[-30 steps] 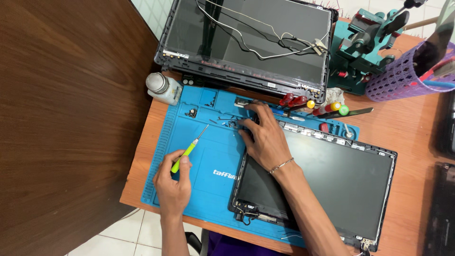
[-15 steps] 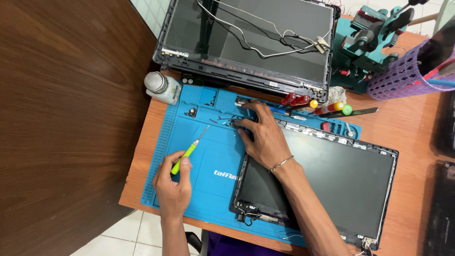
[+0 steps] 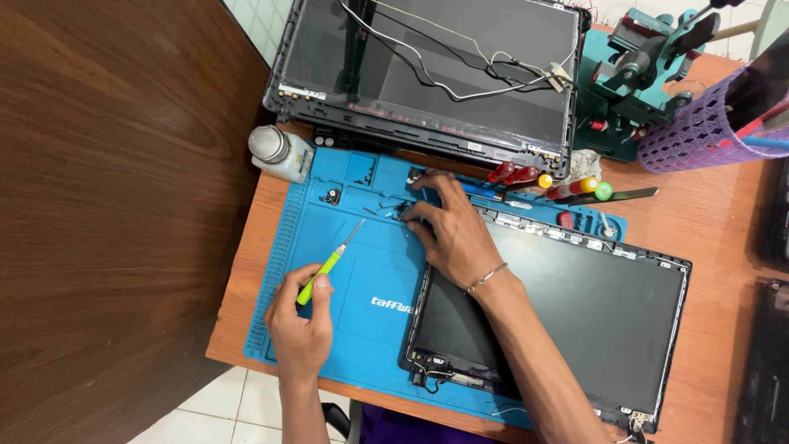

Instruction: The person works on a laptop assembly by aligning the screen panel onto the bottom casing and connecting a internal cable to a circuit board, then uses a screwdriver to secure a screw on the corner of the laptop frame.

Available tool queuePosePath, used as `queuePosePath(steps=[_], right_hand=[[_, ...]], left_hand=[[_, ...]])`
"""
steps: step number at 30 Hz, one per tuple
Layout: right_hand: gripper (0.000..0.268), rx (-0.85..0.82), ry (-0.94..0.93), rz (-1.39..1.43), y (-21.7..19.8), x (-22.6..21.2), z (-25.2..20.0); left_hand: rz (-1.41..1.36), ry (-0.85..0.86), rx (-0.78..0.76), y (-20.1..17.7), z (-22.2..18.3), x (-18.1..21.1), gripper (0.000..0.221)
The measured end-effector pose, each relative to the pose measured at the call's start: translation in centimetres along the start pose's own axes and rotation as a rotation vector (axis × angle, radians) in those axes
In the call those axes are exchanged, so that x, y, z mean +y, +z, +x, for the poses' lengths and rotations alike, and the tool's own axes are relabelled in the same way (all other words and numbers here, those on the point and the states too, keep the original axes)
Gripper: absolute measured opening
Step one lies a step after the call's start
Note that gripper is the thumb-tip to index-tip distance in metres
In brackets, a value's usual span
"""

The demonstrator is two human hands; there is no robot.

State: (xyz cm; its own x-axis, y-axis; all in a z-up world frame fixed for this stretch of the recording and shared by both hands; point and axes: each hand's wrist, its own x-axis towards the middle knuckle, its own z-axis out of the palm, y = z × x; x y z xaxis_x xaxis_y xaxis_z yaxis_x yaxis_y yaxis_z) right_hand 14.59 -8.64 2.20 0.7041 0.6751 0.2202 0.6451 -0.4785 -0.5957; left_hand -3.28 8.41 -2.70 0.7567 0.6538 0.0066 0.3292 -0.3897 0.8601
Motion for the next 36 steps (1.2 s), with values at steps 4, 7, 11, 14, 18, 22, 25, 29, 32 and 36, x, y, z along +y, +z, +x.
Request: queuePosePath(steps=[4, 7, 11, 14, 18, 22, 25, 29, 32, 36], right_hand=[[0.013, -0.006, 0.022, -0.028, 0.04, -0.11, -0.03], [0.014, -0.011, 0.032, -0.053, 0.13, -0.08, 0.03], [0.014, -0.008, 0.022, -0.029, -0.05, -0.07, -0.20], [0.014, -0.007, 0.031, -0.004, -0.06, -0.09, -0.38], [0.015, -0.012, 0.034, -0.022, 0.30, 0.32, -0.47], [0.013, 0.013, -0.009, -0.045, 0.66, 0.71, -0.68], [0.011, 0.010, 0.007, -0.019, 0.59, 0.65, -0.71], [0.011, 0.008, 0.006, -0.019, 0.59, 0.58, -0.89], [0.014, 0.003, 0.000, -0.035, 0.69, 0.68, -0.79], [0.018, 0.010, -0.035, -0.083, 0.83, 0.50, -0.83]], left_hand=[[0.004, 0.006, -0.002, -0.07, -0.01, 0.06, 0.027], [0.002, 0.021, 0.001, -0.02, 0.07, 0.01, 0.028], [0.003, 0.021, -0.002, 0.01, 0.06, -0.13, 0.027], [-0.001, 0.015, -0.002, 0.02, -0.01, -0.18, 0.027], [-0.013, 0.035, 0.001, 0.05, 0.03, -0.12, 0.026], [-0.003, 0.031, 0.001, 0.04, 0.02, -0.01, 0.025], [-0.008, 0.044, 0.010, 0.04, 0.08, 0.11, 0.024], [0.004, 0.073, 0.018, -0.01, -0.04, 0.18, 0.024], [-0.009, 0.079, 0.018, 0.02, 0.07, 0.26, 0.024], [-0.027, 0.088, 0.019, -0.06, 0.01, 0.42, 0.024]])
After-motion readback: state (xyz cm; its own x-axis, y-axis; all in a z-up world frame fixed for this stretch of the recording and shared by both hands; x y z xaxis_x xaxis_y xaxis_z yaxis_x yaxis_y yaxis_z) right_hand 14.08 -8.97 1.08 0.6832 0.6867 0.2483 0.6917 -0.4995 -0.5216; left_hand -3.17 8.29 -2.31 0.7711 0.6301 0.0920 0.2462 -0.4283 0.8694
